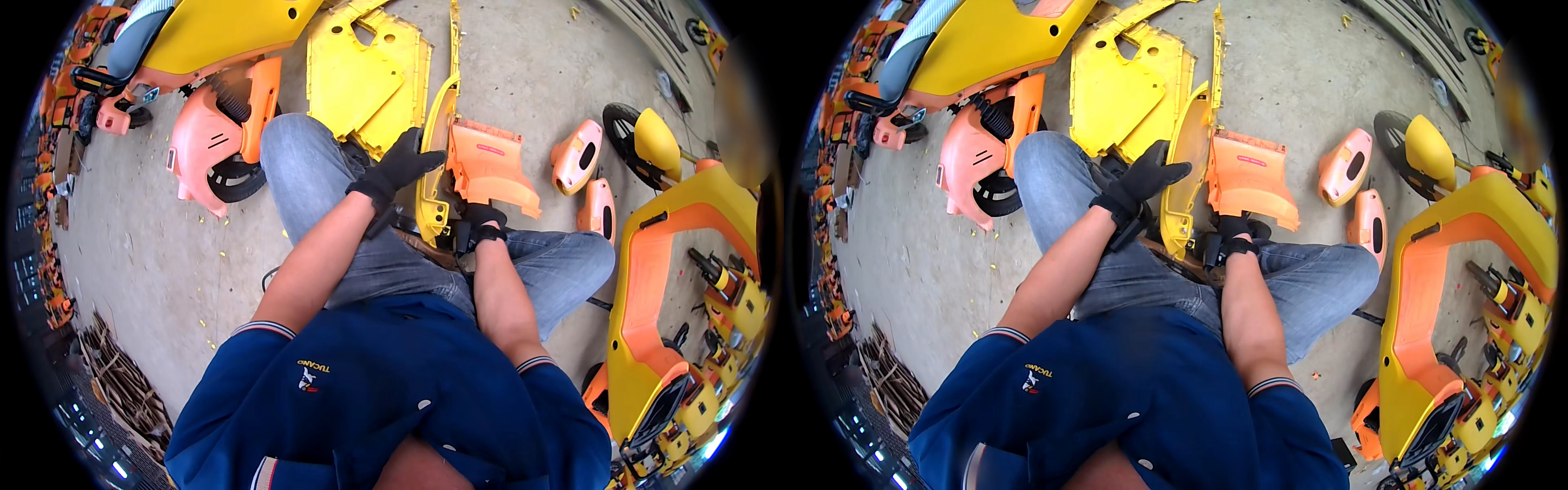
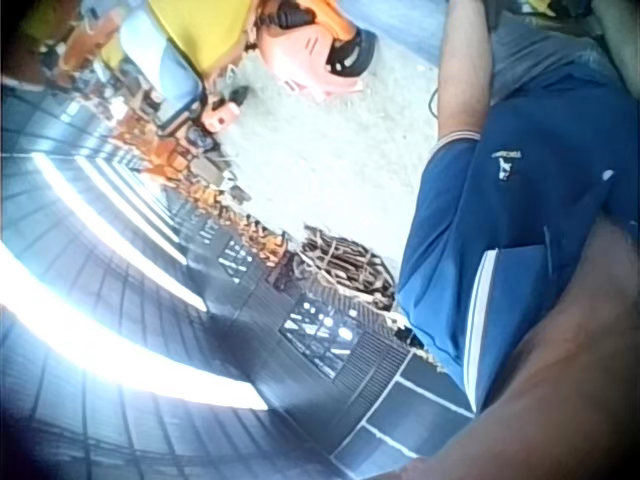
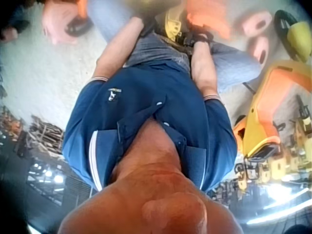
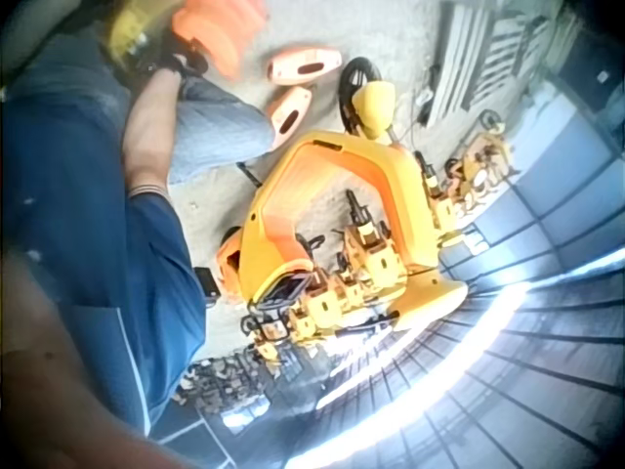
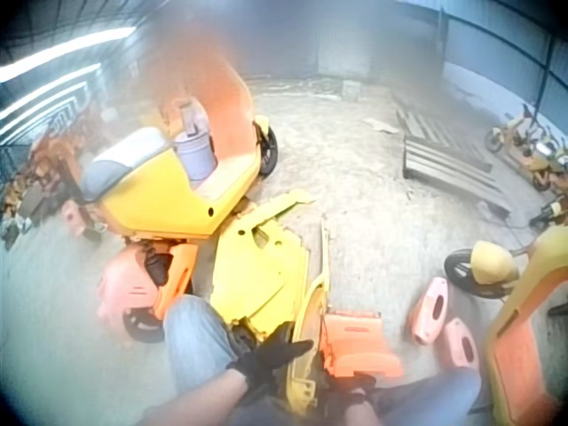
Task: The person sits on the floor and uses a screwdriver to remove screws from a yellow scooter body panel. They then pick up an orange panel and align it with the yellow one, appearing to prepare for assembly.
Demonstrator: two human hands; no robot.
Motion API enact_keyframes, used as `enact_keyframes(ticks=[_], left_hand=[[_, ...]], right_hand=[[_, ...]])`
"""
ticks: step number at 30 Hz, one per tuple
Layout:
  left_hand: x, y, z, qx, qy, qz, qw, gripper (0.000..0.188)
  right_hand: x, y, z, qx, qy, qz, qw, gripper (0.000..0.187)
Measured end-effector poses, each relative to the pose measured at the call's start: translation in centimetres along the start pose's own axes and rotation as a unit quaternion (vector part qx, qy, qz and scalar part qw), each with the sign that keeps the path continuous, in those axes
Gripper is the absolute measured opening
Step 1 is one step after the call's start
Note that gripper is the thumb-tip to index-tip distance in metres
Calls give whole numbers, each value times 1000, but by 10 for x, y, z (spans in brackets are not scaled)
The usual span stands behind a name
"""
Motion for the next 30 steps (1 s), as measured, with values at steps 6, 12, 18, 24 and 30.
enact_keyframes(ticks=[6,12,18,24,30], left_hand=[[3,14,5,10,-25,-11,1000,46],[2,11,4,31,-15,-6,999,44],[-1,10,12,39,-13,-7,999,41],[-5,5,13,-6,-19,44,999,44],[-4,11,17,19,6,42,999,45]], right_hand=[[-24,27,-9,-160,-5,108,981,24],[-1,17,-5,100,68,1,993,24],[2,34,5,270,49,-117,954,37],[37,-13,37,247,-18,-180,952,29],[42,-26,50,172,-59,-161,970,21]])
Point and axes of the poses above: each hand's wrist, its own x-axis towards the middle knuckle, its own z-axis out of the back of the hand, y = z × x, the point moved 4 cm from there along x, towards the middle knuckle, and after that the axes turned 15 degrees about -y, right-handed, at the moved point
